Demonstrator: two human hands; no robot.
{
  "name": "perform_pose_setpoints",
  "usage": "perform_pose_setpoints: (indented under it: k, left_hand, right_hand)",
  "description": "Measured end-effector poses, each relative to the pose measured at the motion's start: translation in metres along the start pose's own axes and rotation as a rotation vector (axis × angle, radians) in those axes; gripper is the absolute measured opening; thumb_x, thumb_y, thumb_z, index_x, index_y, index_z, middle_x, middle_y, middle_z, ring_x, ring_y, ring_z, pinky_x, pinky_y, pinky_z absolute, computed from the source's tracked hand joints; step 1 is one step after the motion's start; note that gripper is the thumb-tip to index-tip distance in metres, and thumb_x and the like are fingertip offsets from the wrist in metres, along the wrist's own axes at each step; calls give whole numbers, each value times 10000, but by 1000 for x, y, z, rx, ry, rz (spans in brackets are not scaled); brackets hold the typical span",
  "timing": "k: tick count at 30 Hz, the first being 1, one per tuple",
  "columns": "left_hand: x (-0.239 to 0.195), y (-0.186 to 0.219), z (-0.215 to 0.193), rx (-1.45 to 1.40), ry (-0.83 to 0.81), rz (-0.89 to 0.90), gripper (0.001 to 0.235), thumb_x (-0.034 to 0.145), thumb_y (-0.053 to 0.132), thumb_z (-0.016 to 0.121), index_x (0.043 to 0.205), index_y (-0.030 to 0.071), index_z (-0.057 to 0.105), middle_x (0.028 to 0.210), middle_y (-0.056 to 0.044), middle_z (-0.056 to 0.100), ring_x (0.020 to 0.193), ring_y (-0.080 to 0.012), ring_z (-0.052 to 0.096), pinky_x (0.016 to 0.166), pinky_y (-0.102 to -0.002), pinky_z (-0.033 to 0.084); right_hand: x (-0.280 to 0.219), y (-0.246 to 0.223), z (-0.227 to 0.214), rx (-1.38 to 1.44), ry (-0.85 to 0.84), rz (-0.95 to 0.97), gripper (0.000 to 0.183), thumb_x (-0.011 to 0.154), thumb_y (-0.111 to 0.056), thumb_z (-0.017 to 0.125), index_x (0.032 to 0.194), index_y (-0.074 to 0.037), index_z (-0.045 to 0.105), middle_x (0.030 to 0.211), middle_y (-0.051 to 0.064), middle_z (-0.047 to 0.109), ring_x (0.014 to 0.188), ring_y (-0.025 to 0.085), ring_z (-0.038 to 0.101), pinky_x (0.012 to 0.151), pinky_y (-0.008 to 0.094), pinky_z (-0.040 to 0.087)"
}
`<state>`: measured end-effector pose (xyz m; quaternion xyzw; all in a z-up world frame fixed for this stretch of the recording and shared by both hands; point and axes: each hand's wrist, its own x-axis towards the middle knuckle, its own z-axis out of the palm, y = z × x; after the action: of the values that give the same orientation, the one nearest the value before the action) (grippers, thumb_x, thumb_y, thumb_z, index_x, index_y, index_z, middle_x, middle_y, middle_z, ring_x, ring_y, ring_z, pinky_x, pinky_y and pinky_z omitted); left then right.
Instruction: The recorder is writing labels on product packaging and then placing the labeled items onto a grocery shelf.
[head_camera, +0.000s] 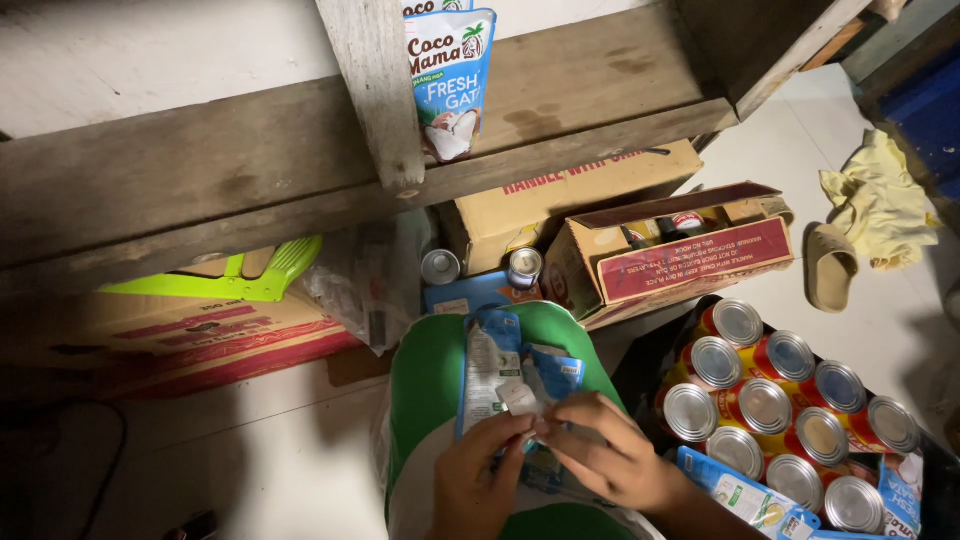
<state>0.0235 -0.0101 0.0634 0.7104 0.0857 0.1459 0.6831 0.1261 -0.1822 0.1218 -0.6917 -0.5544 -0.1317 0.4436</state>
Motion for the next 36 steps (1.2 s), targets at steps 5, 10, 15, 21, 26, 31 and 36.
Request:
perform_pose_setpoints:
  k: [5, 10, 15, 21, 26, 31, 36]
  left_hand:
    - [-10, -34, 5, -372, -7, -196, 325, 896, -101, 656, 1216, -57, 690, 1167, -180, 766, 1079, -222, 752, 921, -321, 594]
    - [-10, -30, 0, -472, -15, -317, 368, 887, -104, 644, 1252, -62, 661, 1202, -167, 748, 1123, -210, 735, 946, -327, 583]
    - [-13, -22, -4, -445, -8, -404, 378, 892, -98, 642, 1265, -45, 677, 1169, -163, 774, 1086, -198, 746, 911, -293, 577]
    - [-10, -8, -28, 205, 69, -41, 348, 856, -36, 691, 1187, 54, 751, 1117, -97, 795, 1063, -175, 791, 887, -288, 604]
    - [-10, 4, -42, -16, 20, -338, 367, 860, 9, 723, 1221, 80, 715, 1153, -115, 774, 1067, -204, 770, 885, -313, 593]
    - [-26, -51, -65, 316, -590, -268, 393, 899, 55, 686, 1284, 116, 638, 1109, -173, 714, 1027, -316, 728, 887, -391, 569]
    - [-86, -142, -66, 448, -830, -286, 491, 834, 69, 705, 1312, 165, 653, 1148, -185, 714, 1071, -369, 700, 960, -453, 534]
  right_hand:
    - [-4, 1, 5, -50, -13, -43, 353, 825, 36, 833, 1146, 25, 686, 1158, 181, 611, 993, 332, 695, 851, 403, 592]
    - [-1, -2, 9, -36, -1, -33, 362, 819, 41, 841, 1151, 27, 696, 1149, 168, 613, 983, 325, 698, 840, 395, 595]
    - [-7, -2, 17, 44, 5, 128, 236, 864, 7, 777, 1092, -18, 718, 1152, 133, 622, 1012, 260, 674, 868, 344, 541]
    - [-27, 9, 23, 279, -5, 301, 141, 911, 11, 699, 1038, -36, 657, 1174, 129, 589, 1084, 250, 641, 968, 364, 513]
    - [-22, 22, 27, 316, -9, 391, 170, 915, 4, 718, 1064, -39, 648, 1186, 136, 614, 1113, 266, 643, 980, 383, 499]
    - [-40, 50, 46, 305, -179, 306, 477, 884, -164, 810, 1251, 11, 560, 1304, 202, 587, 1245, 340, 583, 1041, 426, 451]
    - [-61, 62, 59, -151, -504, 71, 454, 869, -365, 760, 1182, -48, 672, 1300, 215, 633, 1217, 390, 575, 996, 508, 444]
